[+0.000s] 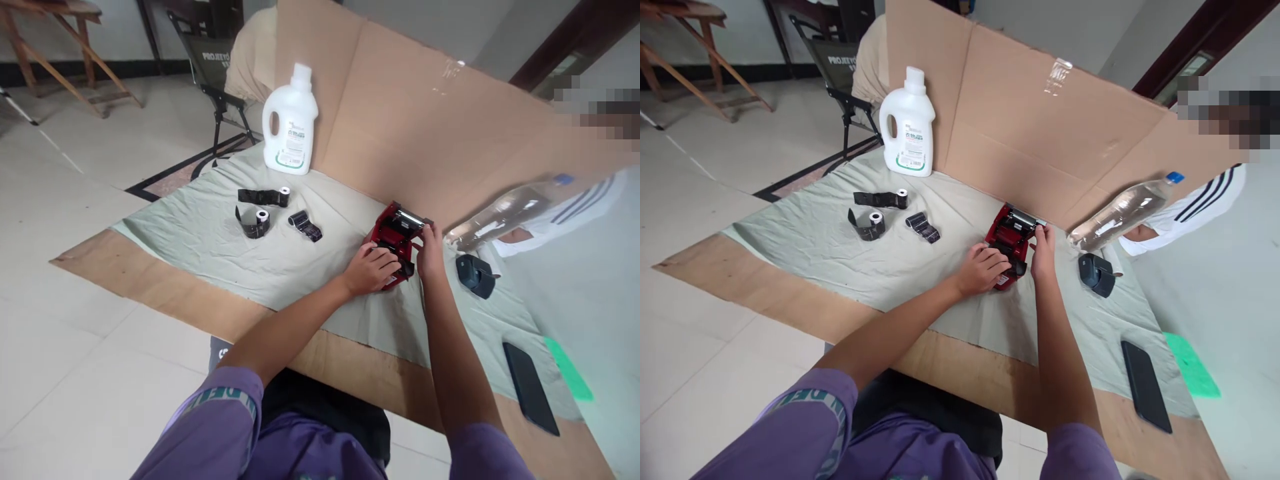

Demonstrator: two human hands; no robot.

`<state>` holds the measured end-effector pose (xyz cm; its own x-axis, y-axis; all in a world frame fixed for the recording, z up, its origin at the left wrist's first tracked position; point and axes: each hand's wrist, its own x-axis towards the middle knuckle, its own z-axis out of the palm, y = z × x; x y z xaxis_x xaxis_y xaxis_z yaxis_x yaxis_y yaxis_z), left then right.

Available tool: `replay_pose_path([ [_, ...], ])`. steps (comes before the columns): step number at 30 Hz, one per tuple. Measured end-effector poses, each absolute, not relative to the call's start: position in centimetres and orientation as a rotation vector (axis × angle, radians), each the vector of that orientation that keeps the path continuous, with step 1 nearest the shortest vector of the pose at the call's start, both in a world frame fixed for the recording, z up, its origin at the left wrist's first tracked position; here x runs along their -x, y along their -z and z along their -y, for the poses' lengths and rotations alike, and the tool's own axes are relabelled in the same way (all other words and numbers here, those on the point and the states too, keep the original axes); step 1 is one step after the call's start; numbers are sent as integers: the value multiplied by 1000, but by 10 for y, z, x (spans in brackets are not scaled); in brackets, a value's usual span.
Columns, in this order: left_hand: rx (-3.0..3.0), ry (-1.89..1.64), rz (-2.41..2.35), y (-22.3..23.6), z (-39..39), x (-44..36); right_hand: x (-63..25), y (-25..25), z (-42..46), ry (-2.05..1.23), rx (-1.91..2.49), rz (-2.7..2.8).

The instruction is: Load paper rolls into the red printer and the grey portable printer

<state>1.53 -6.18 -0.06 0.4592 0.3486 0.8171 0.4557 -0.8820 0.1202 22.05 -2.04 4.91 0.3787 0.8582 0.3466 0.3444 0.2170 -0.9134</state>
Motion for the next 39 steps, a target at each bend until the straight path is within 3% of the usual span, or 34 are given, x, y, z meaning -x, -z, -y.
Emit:
replay_pose_path([
  [14, 2345, 1545, 665, 8, 62, -15, -182, -3, 80, -569, 1087, 943],
  [22, 2510, 2097, 1185, 9, 47, -12, -181, 13, 71, -690, 1094, 820],
  [27, 2721, 2295, 1267, 9, 39, -10, -178, 13, 68, -721, 1062, 749],
  [39, 2930, 2279, 1185, 11, 24, -4, -180, 23, 65, -681, 1032, 765],
])
